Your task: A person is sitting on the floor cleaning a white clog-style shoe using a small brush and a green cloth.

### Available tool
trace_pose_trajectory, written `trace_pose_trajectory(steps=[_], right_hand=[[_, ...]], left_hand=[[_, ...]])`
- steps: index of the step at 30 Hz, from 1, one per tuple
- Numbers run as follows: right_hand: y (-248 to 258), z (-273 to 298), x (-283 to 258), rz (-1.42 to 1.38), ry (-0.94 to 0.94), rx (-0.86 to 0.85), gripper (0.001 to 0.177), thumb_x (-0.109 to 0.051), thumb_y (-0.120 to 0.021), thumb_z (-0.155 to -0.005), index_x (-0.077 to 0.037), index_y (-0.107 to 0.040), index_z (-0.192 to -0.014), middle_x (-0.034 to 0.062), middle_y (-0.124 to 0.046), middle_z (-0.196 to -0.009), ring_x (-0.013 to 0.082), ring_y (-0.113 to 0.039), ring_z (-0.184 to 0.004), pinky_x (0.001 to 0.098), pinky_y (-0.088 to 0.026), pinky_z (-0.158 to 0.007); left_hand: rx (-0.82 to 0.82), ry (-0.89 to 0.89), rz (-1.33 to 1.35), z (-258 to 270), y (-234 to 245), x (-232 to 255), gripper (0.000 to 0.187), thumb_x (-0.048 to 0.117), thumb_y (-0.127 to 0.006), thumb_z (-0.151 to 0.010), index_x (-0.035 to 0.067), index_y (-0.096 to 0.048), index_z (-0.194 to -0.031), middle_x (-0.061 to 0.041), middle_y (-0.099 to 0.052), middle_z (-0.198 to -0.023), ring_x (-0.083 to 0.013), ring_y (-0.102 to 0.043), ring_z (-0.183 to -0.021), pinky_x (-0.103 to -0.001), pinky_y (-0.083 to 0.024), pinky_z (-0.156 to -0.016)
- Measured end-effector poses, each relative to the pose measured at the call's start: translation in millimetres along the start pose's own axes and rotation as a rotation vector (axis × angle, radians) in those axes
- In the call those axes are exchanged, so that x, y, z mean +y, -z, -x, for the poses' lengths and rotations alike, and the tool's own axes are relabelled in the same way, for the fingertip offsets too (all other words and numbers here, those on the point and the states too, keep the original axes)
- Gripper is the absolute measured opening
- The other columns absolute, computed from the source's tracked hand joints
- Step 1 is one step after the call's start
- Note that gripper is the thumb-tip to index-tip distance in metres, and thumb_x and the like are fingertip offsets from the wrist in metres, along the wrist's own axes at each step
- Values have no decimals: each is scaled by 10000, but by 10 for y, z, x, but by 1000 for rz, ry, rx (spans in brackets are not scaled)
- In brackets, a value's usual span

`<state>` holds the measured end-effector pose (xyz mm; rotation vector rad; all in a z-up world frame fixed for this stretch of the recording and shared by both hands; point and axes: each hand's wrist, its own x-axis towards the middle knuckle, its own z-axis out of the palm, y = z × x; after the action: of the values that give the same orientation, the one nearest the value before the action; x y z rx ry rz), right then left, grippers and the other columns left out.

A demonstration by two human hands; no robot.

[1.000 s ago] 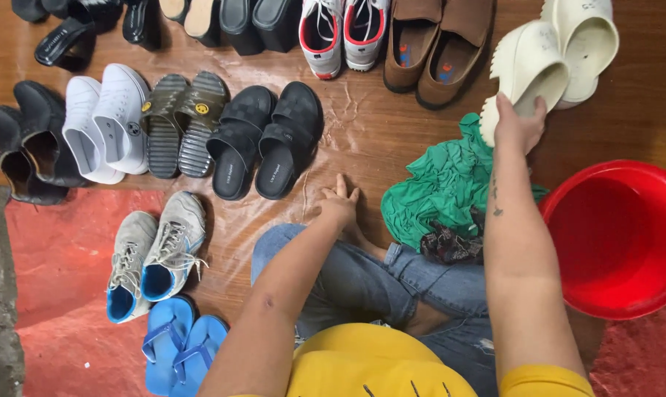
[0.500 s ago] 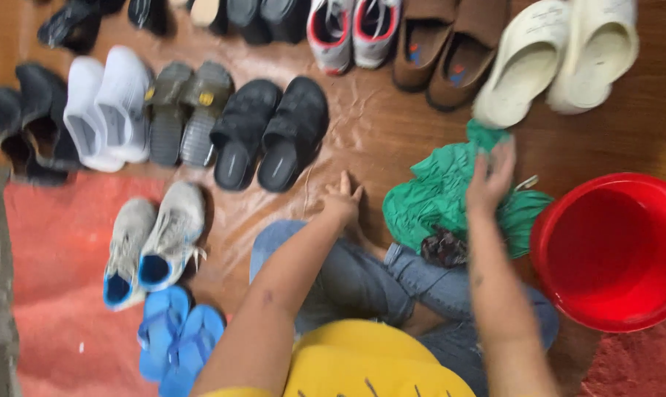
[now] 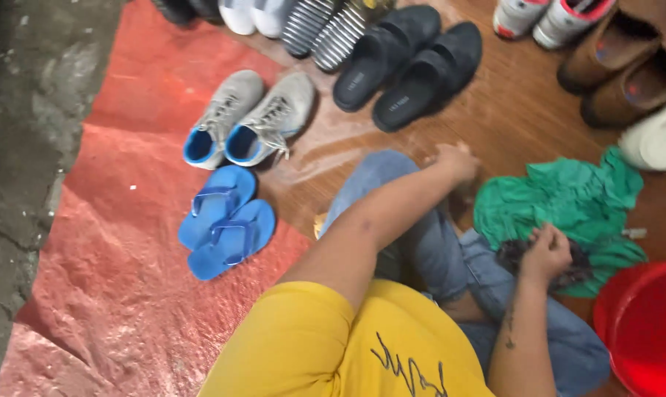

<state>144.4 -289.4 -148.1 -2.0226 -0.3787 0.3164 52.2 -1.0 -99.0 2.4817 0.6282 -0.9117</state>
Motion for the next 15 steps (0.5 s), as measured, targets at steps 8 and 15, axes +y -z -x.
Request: trace_pose_trajectory(steps=[8, 15], right_hand=[[131, 248, -71, 294, 344, -114, 192, -78, -685, -1183, 108, -734, -1193, 173, -710, -984, 248, -621, -812, 349, -511, -757], [128, 228, -63, 305, 385, -178, 182, -56, -703, -1190, 121, -738, -1206, 164, -686, -977, 228, -566, -800, 339, -487, -752]], left_hand=[[1045, -428, 1066, 1975, 152, -1235, 486, 222, -819, -790, 128, -689, -1248, -35, -739, -1161, -149, -704, -1048, -278, -560, -960], [1019, 872, 678, 3882, -2158, -3568, 510, 481, -755, -843, 81, -713, -1158, -110, -746, -1051, -276, -709, -911, -397, -563, -766]])
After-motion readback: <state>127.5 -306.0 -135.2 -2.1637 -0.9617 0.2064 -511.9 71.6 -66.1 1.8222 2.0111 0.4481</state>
